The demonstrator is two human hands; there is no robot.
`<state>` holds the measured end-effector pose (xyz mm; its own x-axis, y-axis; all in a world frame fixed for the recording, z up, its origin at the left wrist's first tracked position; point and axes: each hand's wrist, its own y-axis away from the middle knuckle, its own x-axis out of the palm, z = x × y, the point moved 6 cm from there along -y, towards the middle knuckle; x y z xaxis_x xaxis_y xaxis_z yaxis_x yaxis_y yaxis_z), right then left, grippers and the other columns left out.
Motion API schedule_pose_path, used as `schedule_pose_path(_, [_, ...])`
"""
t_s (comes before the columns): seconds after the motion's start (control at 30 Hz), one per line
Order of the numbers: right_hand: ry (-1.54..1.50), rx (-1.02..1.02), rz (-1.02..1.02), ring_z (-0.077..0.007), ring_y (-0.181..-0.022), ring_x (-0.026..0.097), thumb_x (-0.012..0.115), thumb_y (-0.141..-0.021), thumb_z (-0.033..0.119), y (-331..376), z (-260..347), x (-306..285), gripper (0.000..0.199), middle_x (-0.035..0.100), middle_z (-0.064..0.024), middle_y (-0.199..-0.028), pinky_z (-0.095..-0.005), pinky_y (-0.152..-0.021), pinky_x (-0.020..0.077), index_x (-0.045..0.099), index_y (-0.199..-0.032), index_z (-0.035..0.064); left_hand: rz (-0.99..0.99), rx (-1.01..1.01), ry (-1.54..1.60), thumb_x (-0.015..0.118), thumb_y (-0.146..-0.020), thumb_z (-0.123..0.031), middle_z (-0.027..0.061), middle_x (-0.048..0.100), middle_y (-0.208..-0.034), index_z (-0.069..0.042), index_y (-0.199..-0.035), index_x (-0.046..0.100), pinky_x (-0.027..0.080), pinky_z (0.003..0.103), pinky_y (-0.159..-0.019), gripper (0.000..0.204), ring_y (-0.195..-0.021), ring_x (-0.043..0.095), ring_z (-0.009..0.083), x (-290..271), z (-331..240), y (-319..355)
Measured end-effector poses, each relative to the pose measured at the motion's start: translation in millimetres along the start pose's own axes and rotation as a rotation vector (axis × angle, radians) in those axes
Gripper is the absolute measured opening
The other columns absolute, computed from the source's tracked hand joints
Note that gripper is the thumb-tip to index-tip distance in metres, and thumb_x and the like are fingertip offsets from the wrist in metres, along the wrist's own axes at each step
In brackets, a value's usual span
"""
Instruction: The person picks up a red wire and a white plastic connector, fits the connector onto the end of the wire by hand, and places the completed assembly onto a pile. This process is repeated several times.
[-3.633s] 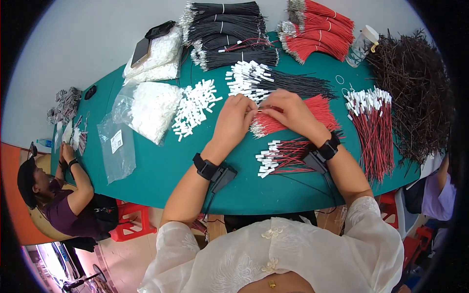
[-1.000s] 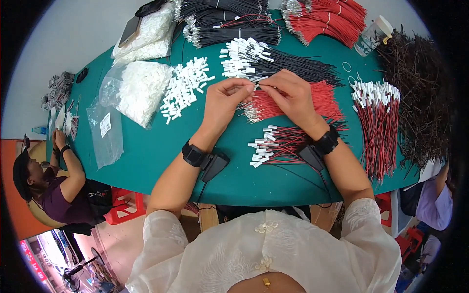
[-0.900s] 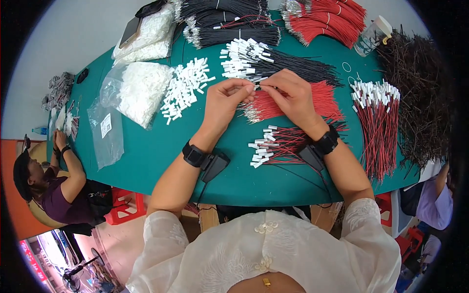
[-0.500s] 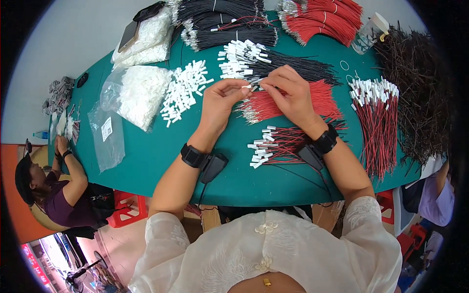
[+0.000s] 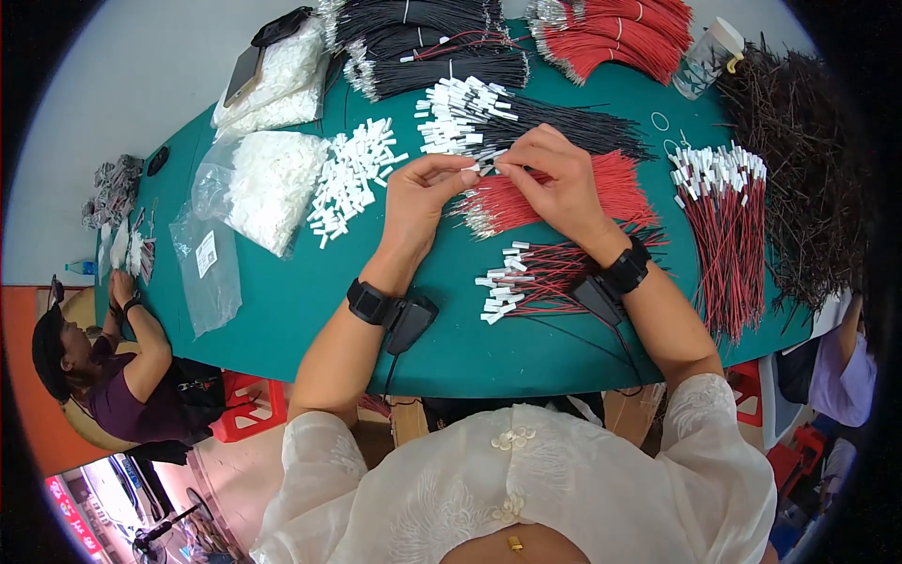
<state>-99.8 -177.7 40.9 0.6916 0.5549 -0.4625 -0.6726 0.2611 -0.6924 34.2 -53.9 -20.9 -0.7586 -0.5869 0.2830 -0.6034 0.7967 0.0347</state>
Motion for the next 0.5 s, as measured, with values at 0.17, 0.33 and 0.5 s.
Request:
schedule_pose_path(0.17, [0.009, 0.01, 0.022, -0.0244, -0.077, 0.061, 0.075, -0.078, -0.001, 0.1, -1.0, 1.5, 0.01, 0.067, -0.0091, -0.083, -0.0336, -0.069, 0.0482, 0.073, -0.088, 0.0009, 0.016, 0.021, -0.048, 0.075, -0.086, 0.003, 0.0109, 0.074, -0.1, 0.004, -0.104, 0.072, 0.056, 0.026, -0.083, 0.019, -0.09, 0.071, 0.0135, 1.3, -0.3, 0.5])
schedule_pose_path(0.33, [-0.003, 0.006, 0.054, -0.0243, -0.076, 0.06, 0.075, -0.079, 0.0, 0.5, -3.2, 3.6, 0.009, 0.066, -0.0083, -0.081, -0.034, -0.07, 0.0472, 0.072, -0.087, 0.0015, 0.037, 0.027, -0.117, 0.075, -0.087, 0.001, 0.0081, 0.073, -0.098, 0.002, -0.106, 0.071, 0.054, 0.025, -0.083, 0.02, -0.088, 0.069, 0.0119, 4.2, -3.4, 3.0])
schedule_pose_path(0.5, [-0.025, 0.011, 0.068, -0.0239, -0.077, 0.059, 0.075, -0.079, 0.001, -1.3, -2.4, 2.3, 0.008, 0.066, -0.0081, -0.081, -0.0337, -0.07, 0.0468, 0.072, -0.087, 0.0011, 0.045, 0.055, -0.064, 0.075, -0.085, 0.006, 0.0078, 0.073, -0.099, 0.003, -0.104, 0.07, 0.055, 0.023, -0.081, 0.02, -0.089, 0.069, 0.0109, 3.7, -1.8, 1.1])
